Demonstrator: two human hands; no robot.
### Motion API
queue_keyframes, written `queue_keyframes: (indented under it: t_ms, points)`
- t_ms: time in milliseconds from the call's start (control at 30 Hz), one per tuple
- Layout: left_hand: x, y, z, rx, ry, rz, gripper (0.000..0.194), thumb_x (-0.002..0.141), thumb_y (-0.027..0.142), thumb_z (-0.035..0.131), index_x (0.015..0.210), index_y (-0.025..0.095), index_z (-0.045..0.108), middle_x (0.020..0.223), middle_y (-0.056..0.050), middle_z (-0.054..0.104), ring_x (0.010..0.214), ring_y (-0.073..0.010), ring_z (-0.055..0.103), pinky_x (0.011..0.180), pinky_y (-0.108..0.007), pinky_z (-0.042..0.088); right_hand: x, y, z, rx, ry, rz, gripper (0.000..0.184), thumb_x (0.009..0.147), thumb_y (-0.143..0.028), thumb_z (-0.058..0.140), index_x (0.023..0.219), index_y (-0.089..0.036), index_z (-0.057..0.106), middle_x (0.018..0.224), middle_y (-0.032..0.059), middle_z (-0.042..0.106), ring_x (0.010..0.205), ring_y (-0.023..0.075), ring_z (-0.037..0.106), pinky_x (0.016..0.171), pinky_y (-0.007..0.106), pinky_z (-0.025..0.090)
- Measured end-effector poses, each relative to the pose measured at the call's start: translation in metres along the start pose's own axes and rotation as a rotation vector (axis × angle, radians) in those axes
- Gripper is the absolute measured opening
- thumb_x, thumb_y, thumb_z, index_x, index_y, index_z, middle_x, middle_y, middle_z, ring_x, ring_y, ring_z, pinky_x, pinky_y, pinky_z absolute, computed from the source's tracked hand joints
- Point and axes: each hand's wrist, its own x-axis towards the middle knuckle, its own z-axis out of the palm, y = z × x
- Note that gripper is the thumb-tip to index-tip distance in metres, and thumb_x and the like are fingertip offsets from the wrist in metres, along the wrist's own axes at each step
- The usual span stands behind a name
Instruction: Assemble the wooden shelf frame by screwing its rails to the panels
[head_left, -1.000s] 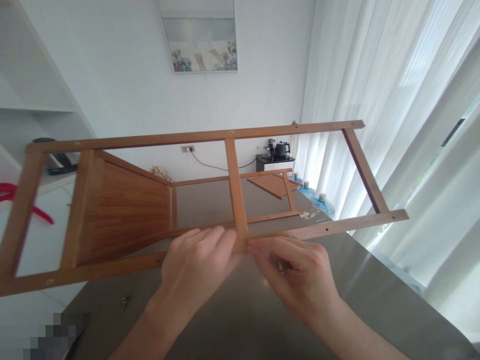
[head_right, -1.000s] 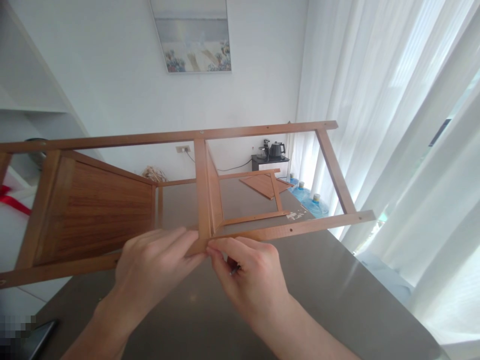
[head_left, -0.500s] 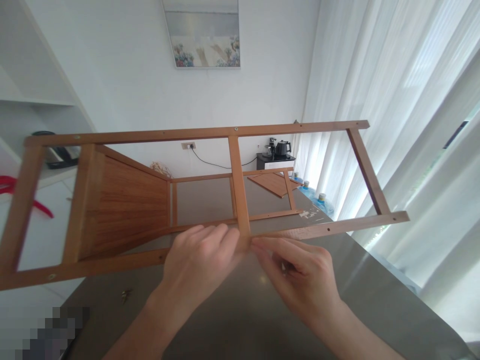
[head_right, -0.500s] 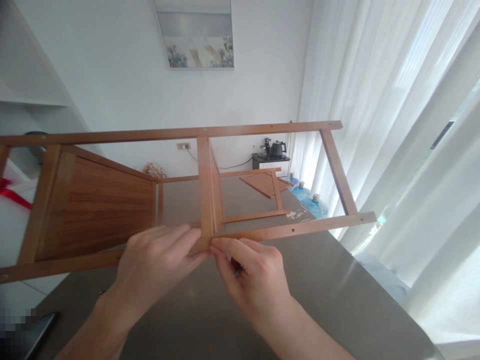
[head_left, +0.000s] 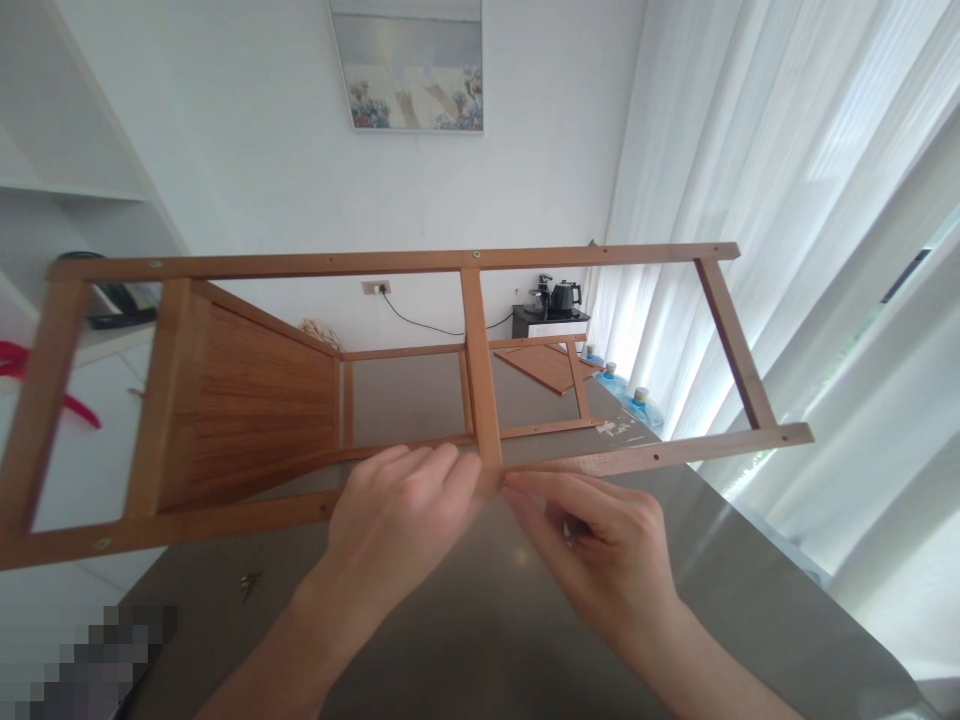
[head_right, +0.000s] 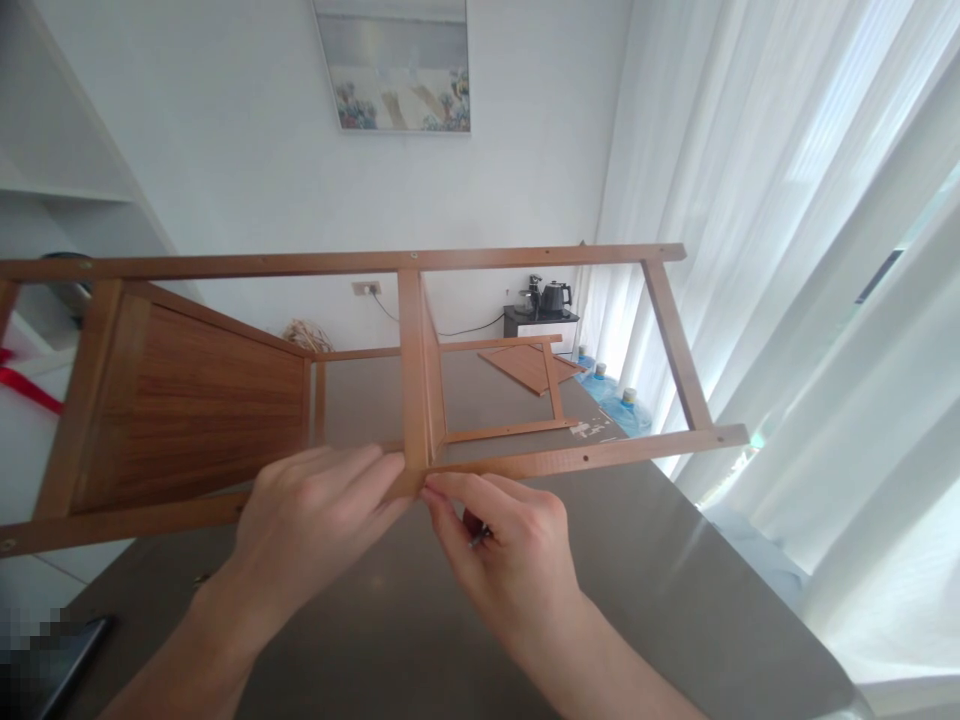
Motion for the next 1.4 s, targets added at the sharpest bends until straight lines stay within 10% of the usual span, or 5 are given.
queue_keyframes:
  t_ms: [267,467,667,867,1400]
  points:
    - [0.001,0.000,0.000,-0.016,0.002,-0.004,0.024,0.090,0.019,0.065,0.068,0.023,0.055,0.059,0.003,0.052,0.055,-0.0194,0.054,0.059,-0.035,0.028,-0.011,0.002,-0.005,-0.016,0.006,0.061,0.019,0.091,-0.022,0.073,0.110,-0.024,0.074,0.058,-0.0090,0.056,0.045,0.0061,0.047,0.047,0.018,0.041]
    - [0.001,0.000,0.000,0.002,0.004,0.001,0.027,0.091,0.025,0.066,0.067,0.023,0.053,0.058,0.003,0.051,0.055,-0.0189,0.054,0.058,-0.035,0.027,-0.034,0.002,-0.031,0.263,-0.151,0.377,0.029,0.101,-0.039,0.052,0.127,-0.028,0.058,0.082,-0.0010,0.061,0.066,0.0135,0.056,0.058,0.024,0.047]
    - [0.000,0.000,-0.002,0.014,-0.014,0.000,0.028,0.090,0.028,0.069,0.068,0.022,0.053,0.059,0.003,0.053,0.056,-0.0182,0.054,0.057,-0.035,0.027,-0.045,-0.003,-0.044,0.374,-0.148,0.590,0.030,0.107,-0.043,0.041,0.096,-0.025,0.062,0.087,0.0030,0.061,0.085,0.0181,0.058,0.078,0.028,0.051]
    - [0.000,0.002,-0.004,0.004,-0.024,-0.019,0.030,0.092,0.026,0.066,0.066,0.022,0.051,0.058,0.002,0.053,0.055,-0.0174,0.053,0.057,-0.034,0.025,-0.033,-0.012,-0.036,0.327,-0.102,0.446,0.016,0.102,-0.034,0.060,0.096,-0.024,0.071,0.073,-0.0012,0.070,0.062,0.0116,0.061,0.055,0.020,0.048]
    - [-0.001,0.001,-0.004,0.017,-0.043,-0.026,0.024,0.087,0.020,0.069,0.068,0.023,0.054,0.059,0.003,0.054,0.056,-0.0204,0.058,0.056,-0.034,0.026,-0.005,-0.005,-0.007,-0.098,-0.064,-0.056,0.012,0.100,-0.012,0.060,0.098,-0.019,0.069,0.085,0.0025,0.072,0.078,0.0149,0.065,0.072,0.027,0.050]
